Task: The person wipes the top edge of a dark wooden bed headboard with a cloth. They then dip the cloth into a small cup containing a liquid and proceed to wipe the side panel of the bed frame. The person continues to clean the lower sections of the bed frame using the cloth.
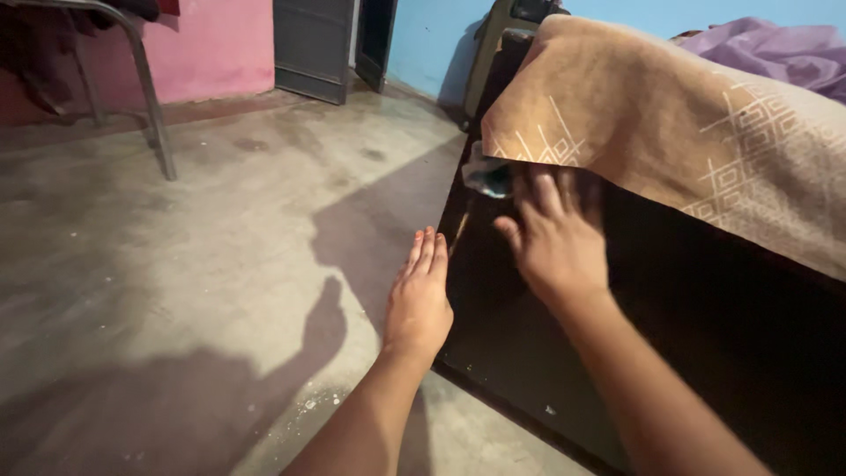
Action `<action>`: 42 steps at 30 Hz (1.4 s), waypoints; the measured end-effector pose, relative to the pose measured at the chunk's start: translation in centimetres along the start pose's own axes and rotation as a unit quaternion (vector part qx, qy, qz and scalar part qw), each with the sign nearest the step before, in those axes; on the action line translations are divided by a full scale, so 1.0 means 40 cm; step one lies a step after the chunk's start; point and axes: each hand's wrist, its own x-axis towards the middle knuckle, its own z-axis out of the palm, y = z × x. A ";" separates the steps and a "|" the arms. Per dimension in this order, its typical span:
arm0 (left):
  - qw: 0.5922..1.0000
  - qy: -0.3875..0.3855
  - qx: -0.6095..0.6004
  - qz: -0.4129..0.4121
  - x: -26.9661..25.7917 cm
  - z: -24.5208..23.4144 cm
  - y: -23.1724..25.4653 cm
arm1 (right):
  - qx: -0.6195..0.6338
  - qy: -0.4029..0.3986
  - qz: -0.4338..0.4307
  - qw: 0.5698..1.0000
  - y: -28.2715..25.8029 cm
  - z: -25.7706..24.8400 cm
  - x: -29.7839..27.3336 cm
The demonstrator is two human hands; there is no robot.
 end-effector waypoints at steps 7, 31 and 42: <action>0.999 -0.019 -0.007 -0.027 -0.001 -0.004 -0.021 | -0.033 -0.039 -0.035 0.998 -0.096 0.095 -0.072; 0.984 -0.091 -0.051 -0.141 -0.069 0.109 0.178 | -0.059 -0.126 -0.082 0.987 0.138 -0.003 -0.331; 0.961 0.018 -0.003 0.277 -0.063 0.087 0.301 | -0.070 -0.263 -0.197 0.942 0.214 0.026 -0.646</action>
